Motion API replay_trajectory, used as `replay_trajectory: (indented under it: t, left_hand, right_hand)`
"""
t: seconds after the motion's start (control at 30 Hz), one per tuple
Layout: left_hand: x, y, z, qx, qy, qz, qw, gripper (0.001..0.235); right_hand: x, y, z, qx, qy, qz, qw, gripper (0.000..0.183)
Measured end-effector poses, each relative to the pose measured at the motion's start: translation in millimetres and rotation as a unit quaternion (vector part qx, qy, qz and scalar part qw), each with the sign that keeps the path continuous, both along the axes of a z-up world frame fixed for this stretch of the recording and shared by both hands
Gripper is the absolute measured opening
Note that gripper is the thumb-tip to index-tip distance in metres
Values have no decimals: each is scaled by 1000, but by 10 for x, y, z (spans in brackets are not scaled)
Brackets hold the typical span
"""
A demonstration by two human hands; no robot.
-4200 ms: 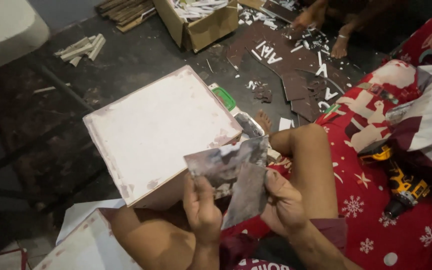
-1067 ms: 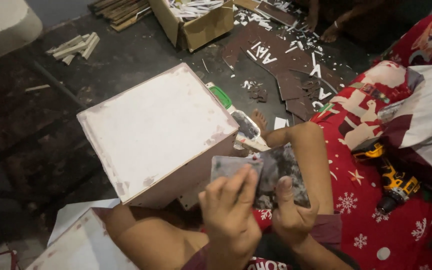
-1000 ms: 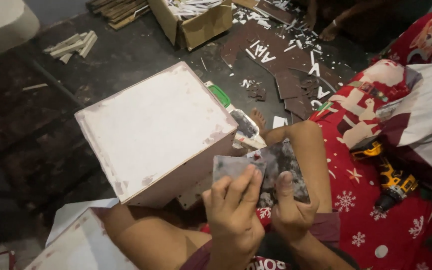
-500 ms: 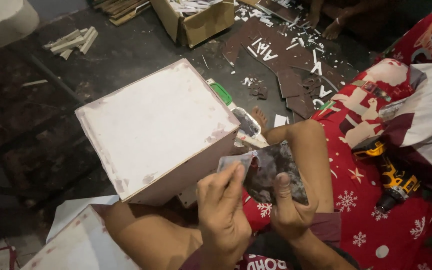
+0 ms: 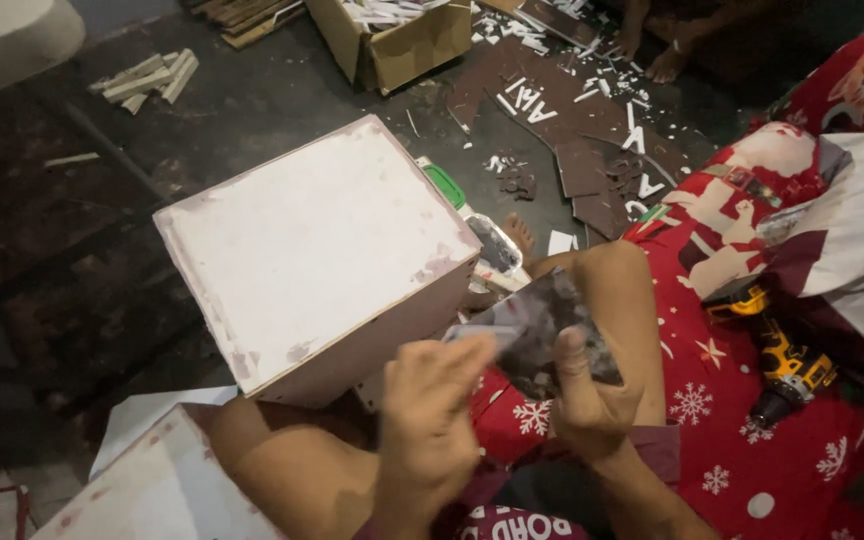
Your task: Applying and smoothing filler putty onto the edges of a white box using a small scraper tool.
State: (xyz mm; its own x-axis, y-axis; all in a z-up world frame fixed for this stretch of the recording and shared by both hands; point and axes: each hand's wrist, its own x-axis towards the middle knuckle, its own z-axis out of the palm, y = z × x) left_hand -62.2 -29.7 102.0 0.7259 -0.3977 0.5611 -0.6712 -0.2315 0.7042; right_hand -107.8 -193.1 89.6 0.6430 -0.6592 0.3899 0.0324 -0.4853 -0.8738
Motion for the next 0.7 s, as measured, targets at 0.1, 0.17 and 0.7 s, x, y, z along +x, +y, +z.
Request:
replay_trajectory:
  t: [0.1,0.17,0.7]
  left_hand:
    - [7,141,194,-78,48,2,996,39]
    - [-14,134,162,-193,98,-22,976,32]
    - [-13,-20,64,-69,121,-63,988,52]
  right_hand:
    - [27,-85,78,158,95,-78,980,50]
    - [55,-147,132,416,-80,185,887,35]
    - [-130,-392,-192,-32,-103,82,991,32]
